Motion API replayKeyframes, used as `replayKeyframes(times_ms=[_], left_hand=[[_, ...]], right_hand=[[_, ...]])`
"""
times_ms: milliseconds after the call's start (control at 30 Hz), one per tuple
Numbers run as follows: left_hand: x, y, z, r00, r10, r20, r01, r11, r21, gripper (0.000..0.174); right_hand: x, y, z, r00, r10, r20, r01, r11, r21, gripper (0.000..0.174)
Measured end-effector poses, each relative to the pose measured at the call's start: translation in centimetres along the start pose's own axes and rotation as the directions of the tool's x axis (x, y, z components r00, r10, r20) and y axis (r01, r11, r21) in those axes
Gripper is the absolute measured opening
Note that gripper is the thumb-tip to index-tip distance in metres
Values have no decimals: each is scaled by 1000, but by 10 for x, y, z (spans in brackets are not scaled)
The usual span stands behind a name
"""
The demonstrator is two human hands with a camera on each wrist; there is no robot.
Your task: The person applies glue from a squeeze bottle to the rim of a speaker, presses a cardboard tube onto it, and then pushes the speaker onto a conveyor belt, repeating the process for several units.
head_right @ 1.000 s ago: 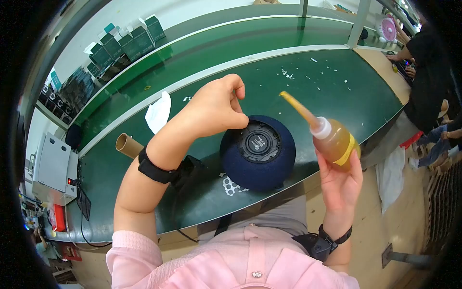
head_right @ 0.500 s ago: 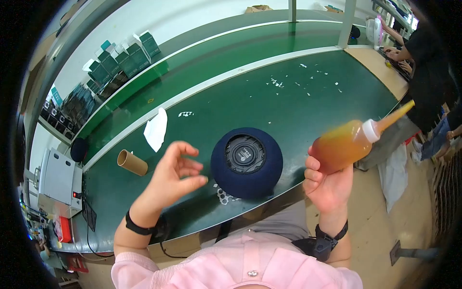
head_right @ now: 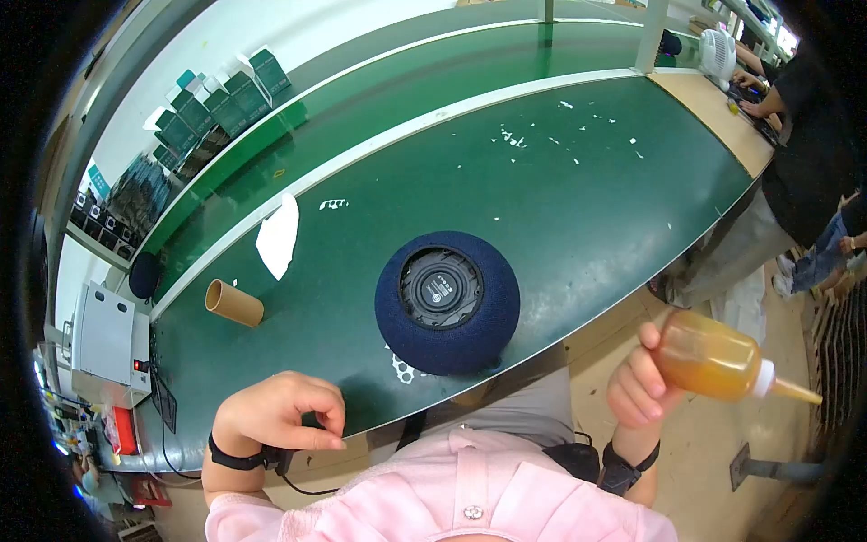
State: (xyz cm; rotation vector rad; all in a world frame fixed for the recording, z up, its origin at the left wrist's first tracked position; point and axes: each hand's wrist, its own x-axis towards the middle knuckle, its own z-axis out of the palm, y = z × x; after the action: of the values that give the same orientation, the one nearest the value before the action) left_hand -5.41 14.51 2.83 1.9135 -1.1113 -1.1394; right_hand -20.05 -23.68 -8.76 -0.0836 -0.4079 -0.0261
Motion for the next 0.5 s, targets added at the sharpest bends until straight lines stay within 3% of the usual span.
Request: replayKeyframes(times_ms=[33,100,167,233,433,500], left_hand=[[-1,0,0,997,-64,-30,66,995,79,19],[2,-1,5,997,-63,-51,66,996,60,20],[8,0,9,995,-60,-76,64,997,44,21],[21,2,12,986,30,-161,-29,1000,8,22],[65,7,15,969,156,-192,-160,987,-9,17],[79,8,16,969,27,-245,-48,996,-79,17]], right_hand=[[-1,-4,-1,999,-4,55,2,1000,31,45],[-2,-12,3,997,-35,70,32,999,33,40],[-4,-26,7,981,-167,98,164,986,36,37],[-3,-38,12,975,-190,114,186,982,38,35],[-16,-59,16,939,-328,107,329,944,12,33],[-28,-66,12,924,-371,93,373,928,-4,35]])
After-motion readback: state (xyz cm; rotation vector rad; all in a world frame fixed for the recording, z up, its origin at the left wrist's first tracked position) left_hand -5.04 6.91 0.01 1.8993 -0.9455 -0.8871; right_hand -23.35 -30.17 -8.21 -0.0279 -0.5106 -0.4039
